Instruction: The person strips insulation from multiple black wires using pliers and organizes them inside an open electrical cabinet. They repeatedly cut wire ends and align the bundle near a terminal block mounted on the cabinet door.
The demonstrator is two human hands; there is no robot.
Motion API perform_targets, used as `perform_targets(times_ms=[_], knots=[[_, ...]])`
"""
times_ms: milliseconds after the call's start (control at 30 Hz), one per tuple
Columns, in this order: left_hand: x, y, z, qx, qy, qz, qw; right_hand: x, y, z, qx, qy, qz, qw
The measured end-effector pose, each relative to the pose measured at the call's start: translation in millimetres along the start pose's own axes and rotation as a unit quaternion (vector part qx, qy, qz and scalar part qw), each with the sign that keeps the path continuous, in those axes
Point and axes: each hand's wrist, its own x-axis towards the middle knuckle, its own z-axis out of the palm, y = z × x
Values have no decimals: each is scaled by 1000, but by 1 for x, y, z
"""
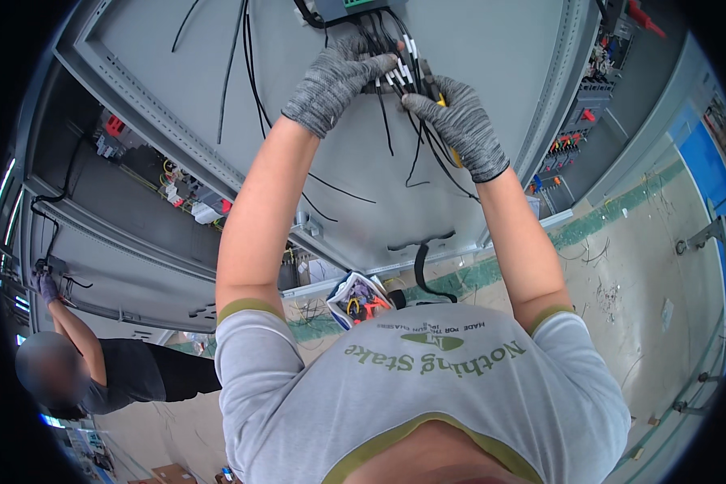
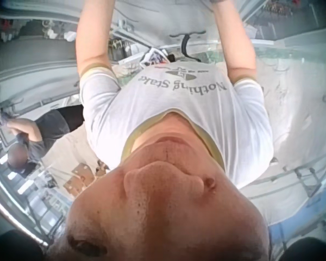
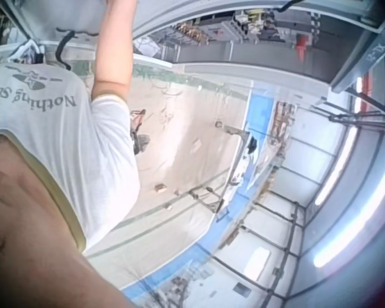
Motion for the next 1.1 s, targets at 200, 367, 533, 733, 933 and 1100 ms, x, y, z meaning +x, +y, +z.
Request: perform_targets(times_ms=[200,367,533,733,933,1100], knots=[[-5,-3,16,-131,46,109,984,2,2,9,93,18,30,995],[-16,-7,42,-226,180,167,943,2,6,14,102,41,34,993],[-5,-18,29,-94,5,246,965,0,0,9,114,2,29,993],[9,-8,2,-53,-173,155,971,3,18,-3,-8,11,-11,1000],[13,0,-4,-7,-217,158,963,-13,7,1,-103,63,3,993],[11,2,-5,-8,-220,148,964,-8,23,8,-33,117,-41,992]])
